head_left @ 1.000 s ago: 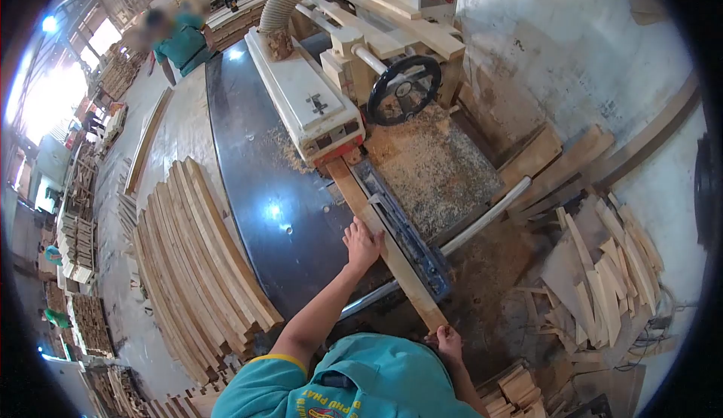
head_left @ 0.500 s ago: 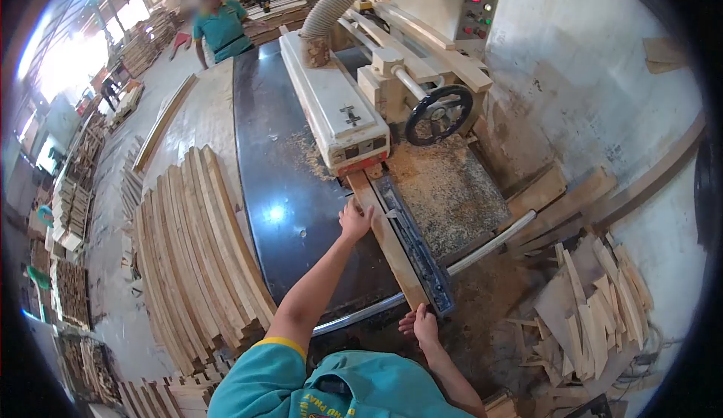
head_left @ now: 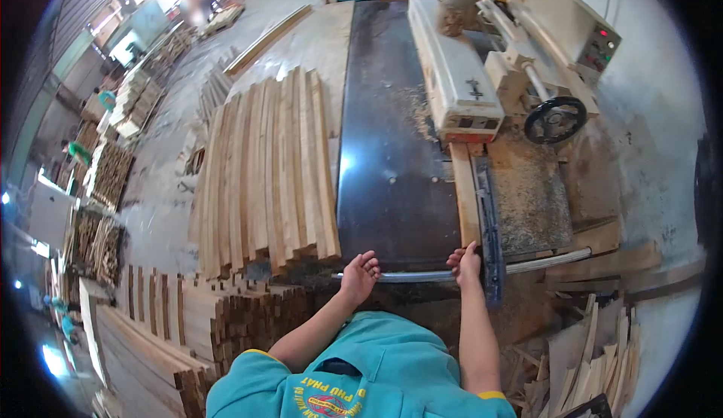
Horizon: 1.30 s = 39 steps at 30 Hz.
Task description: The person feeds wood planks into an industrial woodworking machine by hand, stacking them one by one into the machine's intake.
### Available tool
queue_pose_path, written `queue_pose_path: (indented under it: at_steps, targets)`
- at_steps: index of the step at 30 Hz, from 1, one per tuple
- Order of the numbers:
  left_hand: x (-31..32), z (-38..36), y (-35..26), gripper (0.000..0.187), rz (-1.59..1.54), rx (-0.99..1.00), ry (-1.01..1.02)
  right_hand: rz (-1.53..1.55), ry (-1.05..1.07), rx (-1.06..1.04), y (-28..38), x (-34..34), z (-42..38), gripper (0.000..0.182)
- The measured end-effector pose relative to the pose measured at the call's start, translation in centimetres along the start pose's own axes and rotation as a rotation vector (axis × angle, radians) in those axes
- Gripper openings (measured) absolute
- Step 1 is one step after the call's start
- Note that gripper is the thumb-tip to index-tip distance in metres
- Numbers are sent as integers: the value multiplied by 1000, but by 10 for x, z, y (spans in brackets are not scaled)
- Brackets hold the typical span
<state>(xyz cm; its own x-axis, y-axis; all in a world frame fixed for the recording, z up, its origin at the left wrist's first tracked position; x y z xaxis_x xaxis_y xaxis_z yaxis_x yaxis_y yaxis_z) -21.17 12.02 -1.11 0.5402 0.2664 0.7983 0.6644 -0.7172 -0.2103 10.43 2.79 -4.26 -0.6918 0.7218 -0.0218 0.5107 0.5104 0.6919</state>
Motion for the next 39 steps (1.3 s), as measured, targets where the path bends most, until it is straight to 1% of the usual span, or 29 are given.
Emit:
queue_pose_path:
  at_steps: [2,3,5,6,7,9,10,11,13,14,18,21,23,27,29,31,33,35,37,38,39]
  targets:
    - [-19,-17,-15,39,-242,77,-100,54,-22,12,8,6,6,70]
    - [-22,-21,-21,39,-250,86,-101,46,-15,11,12,7,-3,70]
    - [-32,-23,-33,40,-574,143,-149,87,21,-59,25,13,-16,72]
    - [-40,-17,-41,41,-603,156,-73,75,75,-93,24,14,-20,74]
    - [-46,-11,-47,41,-608,162,-69,70,81,-97,24,15,-29,74]
    - [-48,1,-56,39,-865,109,3,66,144,-149,20,18,-43,74]
    - [-50,6,-56,35,-832,117,-46,76,172,-155,15,20,-47,74]
    - [-51,7,-58,35,-834,121,-40,74,177,-160,10,21,-51,74]
    - [-51,12,-57,32,-852,10,-51,86,176,-164,-1,23,-59,74]
    - [-53,14,-56,28,-867,26,-75,80,196,-159,-5,24,-62,74]
    - [-49,15,-57,28,-945,40,-77,42,205,-156,-16,26,-74,74]
    - [-48,19,-54,33,-999,37,-76,15,195,-172,-18,27,-81,74]
    - [-37,16,-50,39,-952,4,82,12,199,-172,-17,28,-85,73]
    - [-26,17,-43,45,-1007,-23,64,3,211,-177,-15,31,-94,73]
    - [-26,26,-36,49,-941,-31,111,-3,216,-174,-15,33,-93,73]
    - [-17,28,-31,51,-960,-67,122,-10,217,-173,-20,34,-90,73]
    - [-6,29,-23,49,-945,-142,59,-16,237,-170,-21,36,-88,74]
    - [8,28,-24,49,-931,-109,92,-26,247,-178,-21,36,-90,74]
    - [5,43,-33,51,-999,3,43,-34,257,-191,-19,38,-92,74]
    - [3,45,-31,51,-1000,1,44,-42,261,-195,-18,38,-94,73]
    - [2,46,-28,48,-877,19,35,-49,264,-199,-17,39,-96,72]
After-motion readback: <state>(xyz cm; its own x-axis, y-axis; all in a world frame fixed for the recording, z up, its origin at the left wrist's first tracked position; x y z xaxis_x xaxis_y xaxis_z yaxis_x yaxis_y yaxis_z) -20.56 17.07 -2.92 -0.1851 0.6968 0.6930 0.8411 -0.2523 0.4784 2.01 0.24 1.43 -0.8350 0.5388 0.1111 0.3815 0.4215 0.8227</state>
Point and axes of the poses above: each hand's wrist, its own z-axis towards the middle knuckle, its own x-axis out of the palm, y = z × x, the point moved 5 cm from there along z, towards the middle knuckle, and after that the axes turned 9 degrees about -z, right-handed, at the moved point
